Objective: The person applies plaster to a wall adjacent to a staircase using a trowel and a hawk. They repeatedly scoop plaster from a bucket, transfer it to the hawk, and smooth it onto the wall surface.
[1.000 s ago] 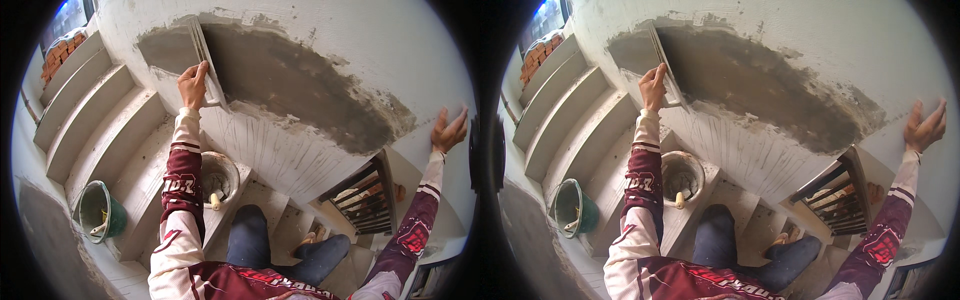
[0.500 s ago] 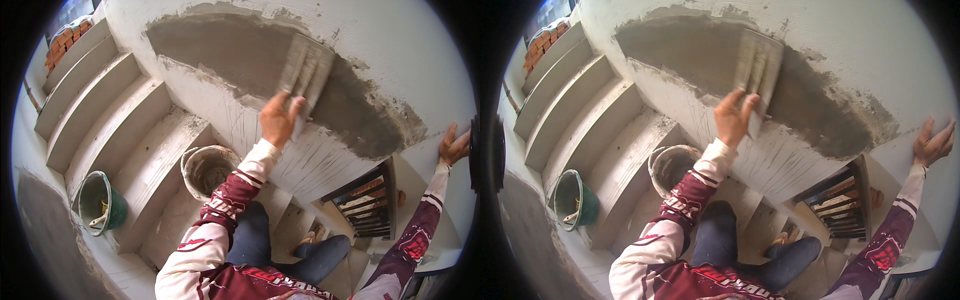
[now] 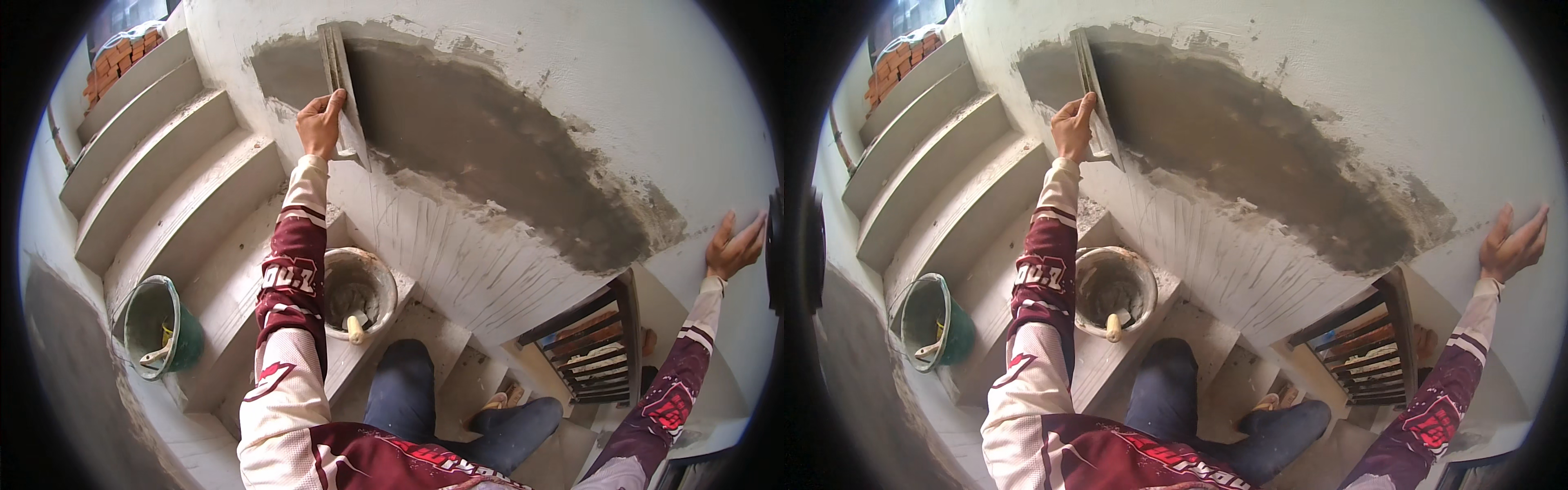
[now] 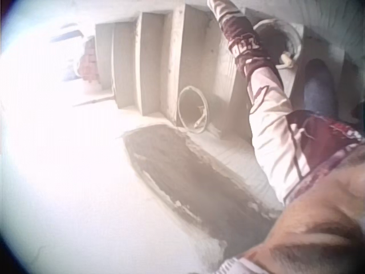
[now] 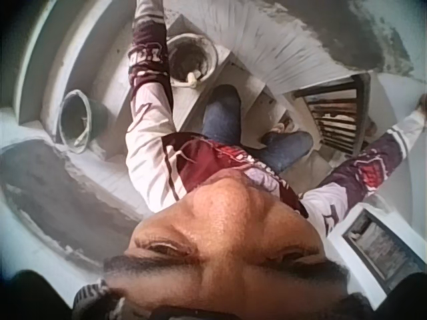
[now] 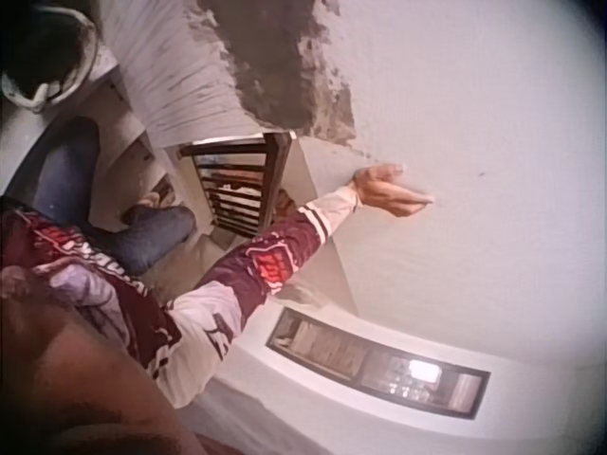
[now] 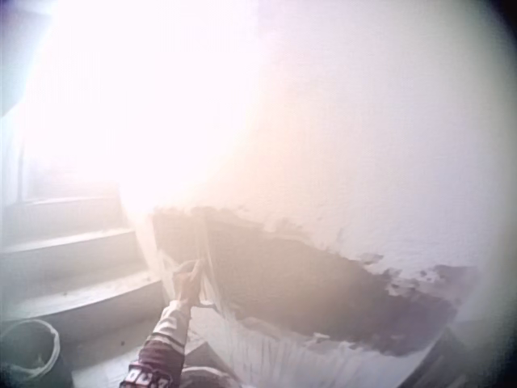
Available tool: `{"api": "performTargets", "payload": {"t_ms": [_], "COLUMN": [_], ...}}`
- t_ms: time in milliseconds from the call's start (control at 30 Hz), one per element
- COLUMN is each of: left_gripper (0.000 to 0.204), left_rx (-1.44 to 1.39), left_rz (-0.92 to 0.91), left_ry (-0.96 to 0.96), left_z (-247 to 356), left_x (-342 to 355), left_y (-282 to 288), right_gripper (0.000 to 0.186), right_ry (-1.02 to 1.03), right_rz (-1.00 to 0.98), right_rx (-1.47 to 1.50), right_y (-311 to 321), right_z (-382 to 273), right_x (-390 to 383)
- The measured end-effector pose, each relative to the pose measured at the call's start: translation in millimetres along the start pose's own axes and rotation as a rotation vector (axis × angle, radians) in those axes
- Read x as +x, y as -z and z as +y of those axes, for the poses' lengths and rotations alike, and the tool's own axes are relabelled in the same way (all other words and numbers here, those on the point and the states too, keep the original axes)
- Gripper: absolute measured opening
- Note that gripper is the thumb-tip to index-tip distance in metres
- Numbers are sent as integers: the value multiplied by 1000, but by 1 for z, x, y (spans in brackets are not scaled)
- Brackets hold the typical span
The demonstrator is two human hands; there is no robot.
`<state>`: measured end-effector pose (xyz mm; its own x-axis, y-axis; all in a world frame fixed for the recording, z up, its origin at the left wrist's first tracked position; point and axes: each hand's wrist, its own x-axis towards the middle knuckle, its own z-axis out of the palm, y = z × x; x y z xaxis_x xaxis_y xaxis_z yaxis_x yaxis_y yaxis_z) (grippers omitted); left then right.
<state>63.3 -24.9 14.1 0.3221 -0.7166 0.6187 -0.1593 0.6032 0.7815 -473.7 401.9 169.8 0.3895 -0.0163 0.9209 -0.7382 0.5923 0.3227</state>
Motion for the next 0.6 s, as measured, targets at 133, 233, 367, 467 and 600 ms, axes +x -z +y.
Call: {"api": "performTargets", "payload": {"t_ms": [133,233,367,467,600], "left_gripper": [34,30,31,31,39], "left_rx": [-142,-200,-213,-82,-76], "left_rz": [-83,-135,-186,-234,-241], "left_ry": [131,70,40,-49,-42], "left_z": [2,17,42,61,84], "left_x": [-7,-37,-85,-116,-156], "left_y": [-10,-19,-39,-48,-67], "right_gripper": [59,59,58,56,62], "right_ry": [7,24,92,95,82], "right_rz": [10,-1,15,38,-4], "right_rx": [26,33,16,40,3], "right_y": [-1,-2,4,2,-3], "right_z": [0,4,-2,-7,15], "right_x": [0,0,10,9,1]}}
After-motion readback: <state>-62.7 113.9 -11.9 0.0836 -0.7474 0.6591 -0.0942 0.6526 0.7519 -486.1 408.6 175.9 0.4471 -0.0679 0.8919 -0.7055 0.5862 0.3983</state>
